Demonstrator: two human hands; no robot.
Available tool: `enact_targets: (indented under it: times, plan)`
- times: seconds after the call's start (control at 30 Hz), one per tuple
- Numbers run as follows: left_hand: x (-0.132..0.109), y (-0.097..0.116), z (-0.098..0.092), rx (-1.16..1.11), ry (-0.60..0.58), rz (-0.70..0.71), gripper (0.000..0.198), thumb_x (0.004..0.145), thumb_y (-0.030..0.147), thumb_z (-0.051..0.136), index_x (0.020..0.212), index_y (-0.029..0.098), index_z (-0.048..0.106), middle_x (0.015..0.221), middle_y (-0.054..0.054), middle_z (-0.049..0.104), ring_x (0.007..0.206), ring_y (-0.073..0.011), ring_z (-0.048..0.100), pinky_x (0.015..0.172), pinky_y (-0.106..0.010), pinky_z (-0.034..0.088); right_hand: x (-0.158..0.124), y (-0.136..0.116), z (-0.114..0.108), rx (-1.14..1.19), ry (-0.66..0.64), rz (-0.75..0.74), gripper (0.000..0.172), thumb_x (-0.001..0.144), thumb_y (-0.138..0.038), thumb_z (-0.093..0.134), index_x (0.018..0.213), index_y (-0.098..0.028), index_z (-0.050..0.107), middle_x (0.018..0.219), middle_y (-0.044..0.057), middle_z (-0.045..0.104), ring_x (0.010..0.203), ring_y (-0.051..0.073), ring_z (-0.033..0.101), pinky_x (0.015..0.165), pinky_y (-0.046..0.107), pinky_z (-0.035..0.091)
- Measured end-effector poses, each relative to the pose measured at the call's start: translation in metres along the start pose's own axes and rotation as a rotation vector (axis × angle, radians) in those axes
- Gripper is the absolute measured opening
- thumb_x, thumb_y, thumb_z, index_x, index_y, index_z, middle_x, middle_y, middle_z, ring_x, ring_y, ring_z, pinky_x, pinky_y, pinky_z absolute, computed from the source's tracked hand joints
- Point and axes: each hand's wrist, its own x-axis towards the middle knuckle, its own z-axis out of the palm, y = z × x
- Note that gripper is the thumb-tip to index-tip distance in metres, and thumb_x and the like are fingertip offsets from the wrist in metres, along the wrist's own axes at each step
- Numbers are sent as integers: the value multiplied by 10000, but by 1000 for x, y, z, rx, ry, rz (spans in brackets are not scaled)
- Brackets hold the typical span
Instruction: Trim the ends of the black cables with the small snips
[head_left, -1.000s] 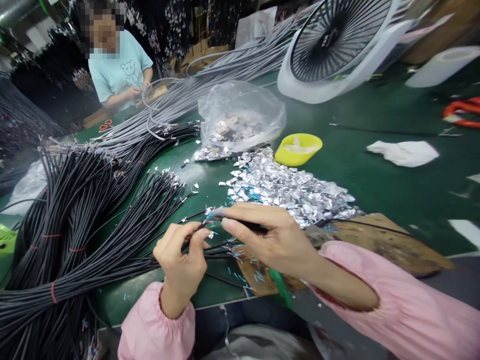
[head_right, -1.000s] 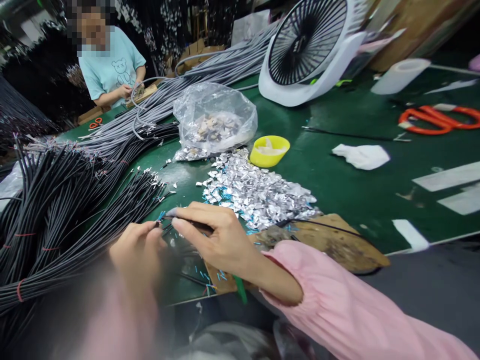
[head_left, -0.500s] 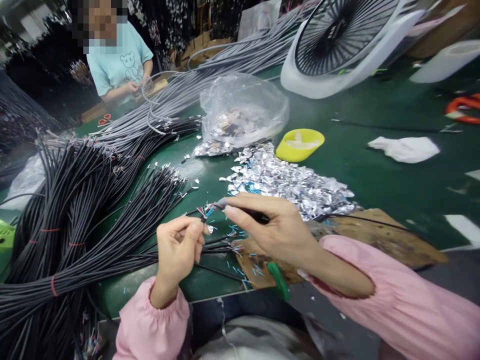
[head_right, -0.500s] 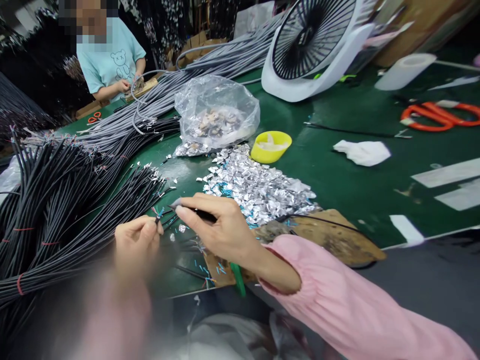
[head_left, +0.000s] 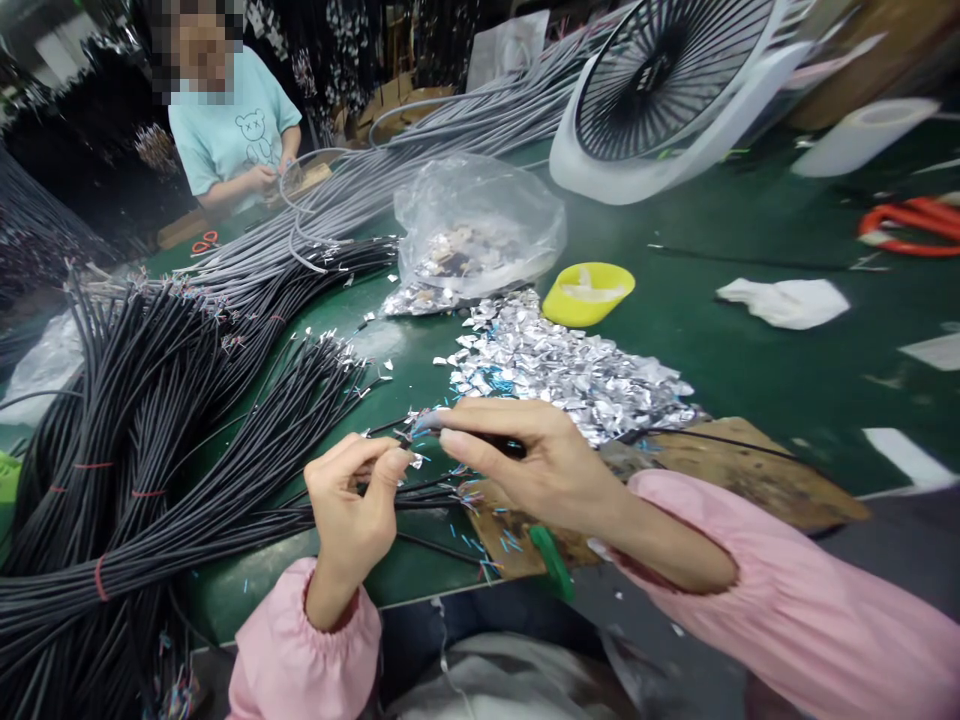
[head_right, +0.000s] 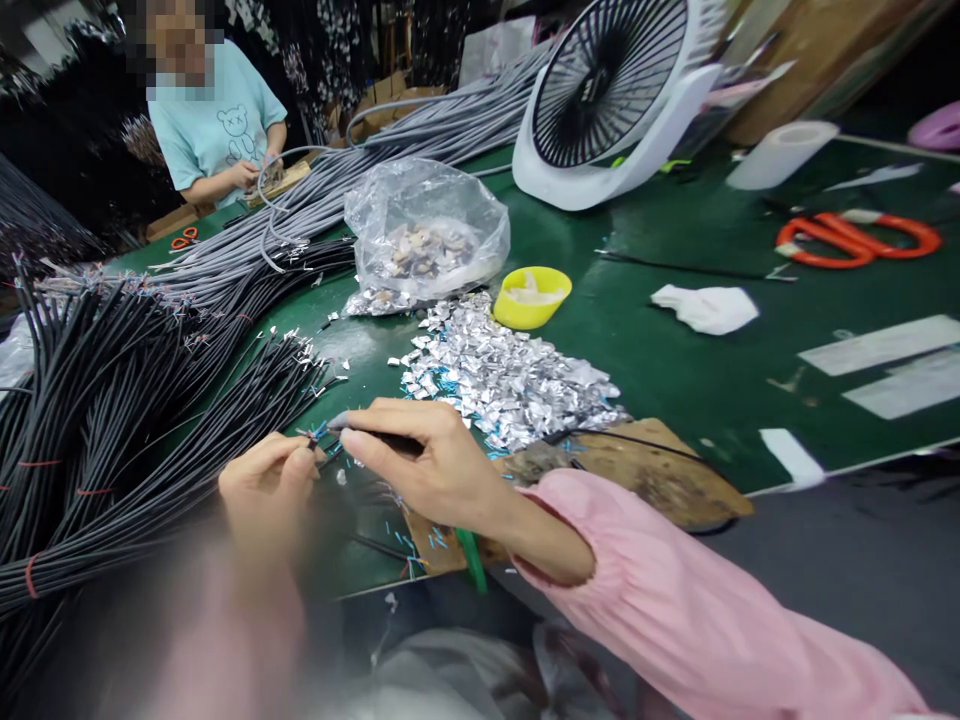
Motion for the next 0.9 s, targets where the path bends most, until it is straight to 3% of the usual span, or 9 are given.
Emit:
enact_targets:
  times: [0.57,0.7,0.9]
  plan:
    - [-5,-2,8,489,179,353,14,781,192,640,789,181,642,682,3,672,599,-96,609,573,-192,478,-1,0,2,1,51,42,220,845,-242,523,802,-177,728,585,24,636,503,125,568,446,224,443]
    - [-6,1,10,640,263,398,52,782,234,649,770,186,634,626,12,661,533,-97,601,509,-191,449,-1,-1,3,-33,96,3,196,829,-206,536,818,-181,730,610,32,659,507,136,584,435,235,447]
    - [-4,1,6,674,193,419,150,861,173,523,774,142,641,605,-14,647,527,-89,589,497,-186,389,-3,-3,3,-116,164,-92,164,807,-151,562,833,-144,723,669,56,692,562,139,624,528,237,505]
